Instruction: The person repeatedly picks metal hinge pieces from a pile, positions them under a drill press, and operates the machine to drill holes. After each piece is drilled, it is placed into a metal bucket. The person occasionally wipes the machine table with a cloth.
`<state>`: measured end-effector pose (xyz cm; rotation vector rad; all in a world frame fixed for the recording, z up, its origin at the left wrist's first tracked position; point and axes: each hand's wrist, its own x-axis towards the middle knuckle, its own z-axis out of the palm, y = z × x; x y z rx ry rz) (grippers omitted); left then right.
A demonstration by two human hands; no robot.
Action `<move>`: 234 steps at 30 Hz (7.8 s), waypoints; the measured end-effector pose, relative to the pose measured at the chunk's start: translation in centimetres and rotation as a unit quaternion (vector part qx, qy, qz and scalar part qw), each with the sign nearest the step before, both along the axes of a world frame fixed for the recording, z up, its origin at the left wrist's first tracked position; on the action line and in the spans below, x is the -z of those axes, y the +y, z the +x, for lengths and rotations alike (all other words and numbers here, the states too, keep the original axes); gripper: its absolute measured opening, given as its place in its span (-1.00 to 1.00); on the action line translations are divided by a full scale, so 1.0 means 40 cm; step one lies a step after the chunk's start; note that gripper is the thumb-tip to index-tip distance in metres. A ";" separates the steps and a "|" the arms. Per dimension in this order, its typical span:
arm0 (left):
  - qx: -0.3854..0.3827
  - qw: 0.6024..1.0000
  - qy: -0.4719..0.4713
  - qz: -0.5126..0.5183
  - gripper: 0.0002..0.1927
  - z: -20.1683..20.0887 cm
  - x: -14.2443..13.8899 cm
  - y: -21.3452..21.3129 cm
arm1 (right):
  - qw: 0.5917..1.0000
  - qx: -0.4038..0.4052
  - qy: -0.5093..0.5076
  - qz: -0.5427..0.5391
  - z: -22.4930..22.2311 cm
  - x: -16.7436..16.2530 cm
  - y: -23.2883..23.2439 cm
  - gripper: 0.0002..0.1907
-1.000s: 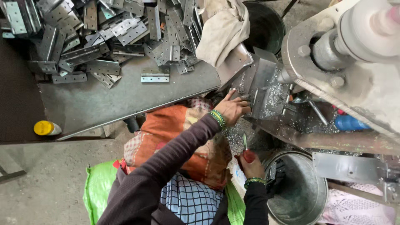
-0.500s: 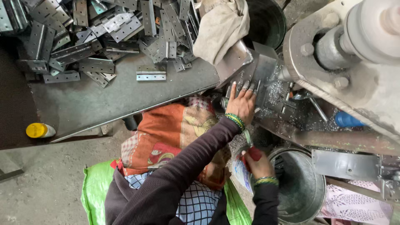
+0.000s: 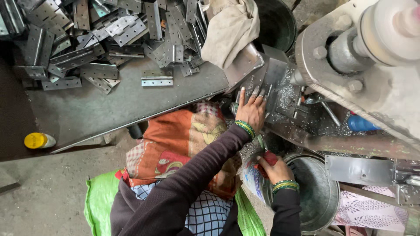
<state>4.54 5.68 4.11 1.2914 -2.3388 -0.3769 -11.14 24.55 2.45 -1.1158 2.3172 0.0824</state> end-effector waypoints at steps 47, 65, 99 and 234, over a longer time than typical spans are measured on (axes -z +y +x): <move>-0.002 0.999 -0.051 -0.013 -0.41 -0.088 0.058 -0.145 | 0.983 0.003 -0.101 -0.156 -0.003 0.163 0.037 -0.30; 0.042 0.988 -0.045 0.145 -0.36 -0.087 0.027 -0.238 | 0.985 0.060 -0.106 -0.122 0.033 0.097 0.063 -0.41; 0.001 0.999 -0.026 -0.035 -0.46 0.047 -0.025 0.045 | 0.980 -0.006 -0.173 -0.102 0.032 -0.017 0.014 -0.49; -0.079 0.965 0.249 -0.032 -0.83 0.558 0.113 0.209 | 0.962 -0.075 -0.142 -0.219 0.364 -0.130 0.394 -0.39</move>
